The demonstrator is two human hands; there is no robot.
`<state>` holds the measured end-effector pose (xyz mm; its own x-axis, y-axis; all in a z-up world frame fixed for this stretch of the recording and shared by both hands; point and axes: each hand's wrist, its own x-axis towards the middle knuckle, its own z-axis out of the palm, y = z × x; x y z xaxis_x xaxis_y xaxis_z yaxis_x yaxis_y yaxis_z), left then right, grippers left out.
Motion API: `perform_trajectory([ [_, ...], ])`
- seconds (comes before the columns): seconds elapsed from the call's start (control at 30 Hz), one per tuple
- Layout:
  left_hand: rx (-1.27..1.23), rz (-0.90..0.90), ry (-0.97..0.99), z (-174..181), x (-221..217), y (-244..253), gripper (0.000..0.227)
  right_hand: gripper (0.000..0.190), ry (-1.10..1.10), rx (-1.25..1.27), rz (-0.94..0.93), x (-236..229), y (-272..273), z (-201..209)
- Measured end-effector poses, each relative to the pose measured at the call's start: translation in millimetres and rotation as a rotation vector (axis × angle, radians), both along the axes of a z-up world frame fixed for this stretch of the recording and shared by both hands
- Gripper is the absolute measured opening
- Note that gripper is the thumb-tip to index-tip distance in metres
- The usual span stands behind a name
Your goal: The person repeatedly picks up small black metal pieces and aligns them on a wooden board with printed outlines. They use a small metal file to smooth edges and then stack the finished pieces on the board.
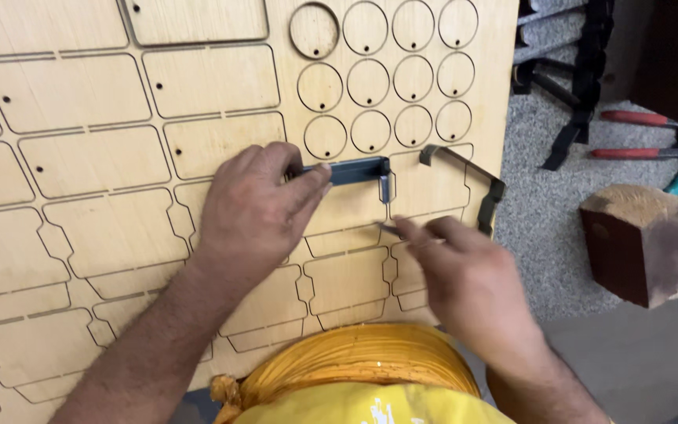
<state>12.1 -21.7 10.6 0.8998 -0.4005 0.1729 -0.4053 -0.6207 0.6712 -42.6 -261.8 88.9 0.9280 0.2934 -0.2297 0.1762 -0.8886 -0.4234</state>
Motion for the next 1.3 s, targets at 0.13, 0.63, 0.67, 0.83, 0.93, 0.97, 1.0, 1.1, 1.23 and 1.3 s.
perform_trajectory([
  [0.13,-0.003,0.004,0.071,1.3,-8.7,14.7,0.020,0.035,-0.114,0.010,-0.326,-12.9,-41.1,4.3],
  [0.63,0.002,0.054,0.038,43.4,-17.9,67.5,0.041,0.013,-0.237,0.101,-0.625,-15.8,-68.9,-30.3],
  [0.67,-0.012,0.033,0.056,40.6,-11.8,61.7,0.039,0.012,-0.250,0.139,-0.570,-13.3,-67.7,-27.9],
  [0.83,-0.049,-0.176,0.083,21.9,27.2,27.6,0.041,0.016,-0.240,0.270,-0.388,14.2,-45.5,-28.5],
  [0.93,-0.032,-0.255,0.140,16.0,35.7,18.1,0.051,0.021,-0.121,0.340,-0.418,30.9,-27.0,-31.9],
  [0.97,-0.018,-0.256,0.176,14.5,36.2,16.6,0.052,0.021,-0.067,0.372,-0.433,35.5,-22.1,-32.5],
  [1.0,-0.007,-0.259,0.215,13.4,36.0,16.7,0.054,0.021,-0.011,0.401,-0.450,38.8,-17.8,-32.7],
  [1.1,0.007,-0.280,0.121,10.5,30.8,20.9,0.040,0.019,0.041,0.393,-0.454,43.1,-8.8,-33.5],
  [1.23,-0.043,-0.250,0.060,6.5,23.5,25.1,0.039,0.018,0.134,0.476,-0.511,44.0,-5.9,-33.0],
  [1.3,-0.079,-0.240,0.010,4.7,19.5,27.7,0.043,0.019,0.157,0.531,-0.541,43.9,-6.5,-34.2],
])
